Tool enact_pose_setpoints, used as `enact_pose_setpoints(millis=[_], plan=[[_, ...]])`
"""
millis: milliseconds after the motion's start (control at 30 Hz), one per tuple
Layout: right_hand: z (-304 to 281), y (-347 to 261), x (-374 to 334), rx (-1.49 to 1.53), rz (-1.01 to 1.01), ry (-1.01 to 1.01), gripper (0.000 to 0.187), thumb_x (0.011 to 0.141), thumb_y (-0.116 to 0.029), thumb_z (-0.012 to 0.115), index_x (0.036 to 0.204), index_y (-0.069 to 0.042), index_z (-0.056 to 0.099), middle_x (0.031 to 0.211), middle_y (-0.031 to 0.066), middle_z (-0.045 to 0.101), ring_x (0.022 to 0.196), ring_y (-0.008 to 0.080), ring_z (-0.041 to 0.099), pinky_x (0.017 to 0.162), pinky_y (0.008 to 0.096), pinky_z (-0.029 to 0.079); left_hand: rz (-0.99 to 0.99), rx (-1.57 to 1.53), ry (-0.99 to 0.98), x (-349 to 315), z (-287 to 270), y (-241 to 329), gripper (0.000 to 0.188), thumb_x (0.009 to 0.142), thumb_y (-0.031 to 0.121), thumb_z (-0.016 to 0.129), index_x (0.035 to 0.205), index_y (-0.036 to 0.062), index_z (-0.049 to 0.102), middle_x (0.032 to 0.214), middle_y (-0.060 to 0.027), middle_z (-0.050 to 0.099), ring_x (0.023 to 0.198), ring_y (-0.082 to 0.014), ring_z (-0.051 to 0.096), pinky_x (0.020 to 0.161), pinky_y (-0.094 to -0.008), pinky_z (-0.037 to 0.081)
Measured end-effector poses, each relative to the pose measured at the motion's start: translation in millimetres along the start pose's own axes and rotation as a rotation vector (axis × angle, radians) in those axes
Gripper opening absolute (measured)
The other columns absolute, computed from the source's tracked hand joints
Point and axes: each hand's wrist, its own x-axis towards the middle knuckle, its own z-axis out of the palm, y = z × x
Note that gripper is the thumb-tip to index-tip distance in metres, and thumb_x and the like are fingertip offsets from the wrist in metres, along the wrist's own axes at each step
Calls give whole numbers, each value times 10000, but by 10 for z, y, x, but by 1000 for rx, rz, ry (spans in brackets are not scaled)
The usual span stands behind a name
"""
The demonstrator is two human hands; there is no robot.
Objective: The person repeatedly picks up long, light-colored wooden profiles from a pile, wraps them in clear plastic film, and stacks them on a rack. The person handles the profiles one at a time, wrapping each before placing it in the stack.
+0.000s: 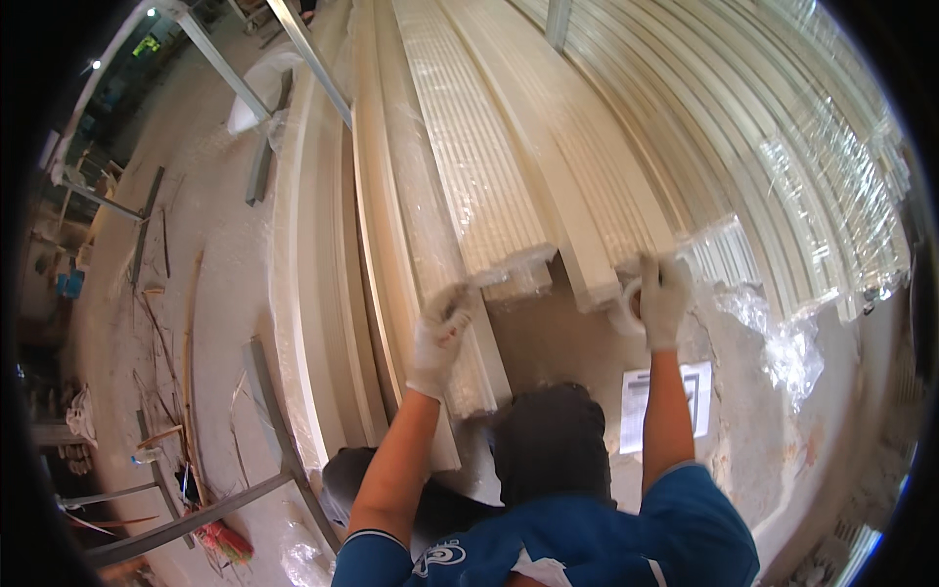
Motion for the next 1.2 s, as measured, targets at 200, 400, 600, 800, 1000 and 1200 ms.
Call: enact_pose_setpoints(millis=[200, 400, 600, 800, 1000, 1200], plan=[[490, 798, -564, 993, 868, -334, 468, 924, -488, 656, 1170, -90, 636, 1093, 41, 672, 1033, 179, 626, 826, 349, 511, -340, -128, -321, 103, 485, -257, 475, 1014, 280, 585, 1407, 26, 505, 1201, -106, 637, 1009, -195, 639, 887, -349, 546], [861, 1114, -350, 1351, 1173, -284, 474, 943, -339, 641, 1328, -86, 527, 1284, 65, 604, 1195, 254, 582, 945, 438, 515, -366, -282, -318, 259, 772, -356, 349, 1013, 277, 589, 1292, 67, 600, 976, 15, 610, 857, -91, 586, 743, -250, 506], [971, 983, -459, 1381, 1089, -96, 397, 952, -308, 612, 1285, -95, 566, 1237, 69, 629, 1126, 244, 607, 867, 394, 535, -479, -259, -120, 282, 542, -539, 373, 1015, 324, 584, 1271, 53, 598, 1026, -39, 637, 894, -167, 622, 788, -327, 542], [631, 1093, -141, 1188, 1079, 128, 542, 1002, -472, 496, 1400, -105, 487, 1396, 79, 540, 1239, 231, 532, 1022, 380, 431, -469, -333, -233, 281, 646, -471, 344, 1002, 322, 606, 1206, 45, 618, 998, -38, 632, 890, -167, 621, 786, -326, 539], [493, 884, 274, 1605, 787, -43, 857, 932, -692, 473, 1509, -70, 349, 1567, 122, 353, 1369, 324, 400, 1189, 483, 249, -319, -139, -161, 338, 1086, -70, 319, 992, 286, 628, 1157, 13, 644, 1009, -56, 647, 904, -178, 633, 824, -323, 524], [402, 406, 291, 1315, 802, -4, 627, 957, -485, 600, 1399, -73, 434, 1299, 118, 570, 1210, 272, 552, 1030, 439, 468, 547, 960, 142, 709, 1098, 297, 396, 900, 280, 703, 1230, 69, 649, 1234, -157, 621, 1205, -335, 535, 990, -426, 448]])
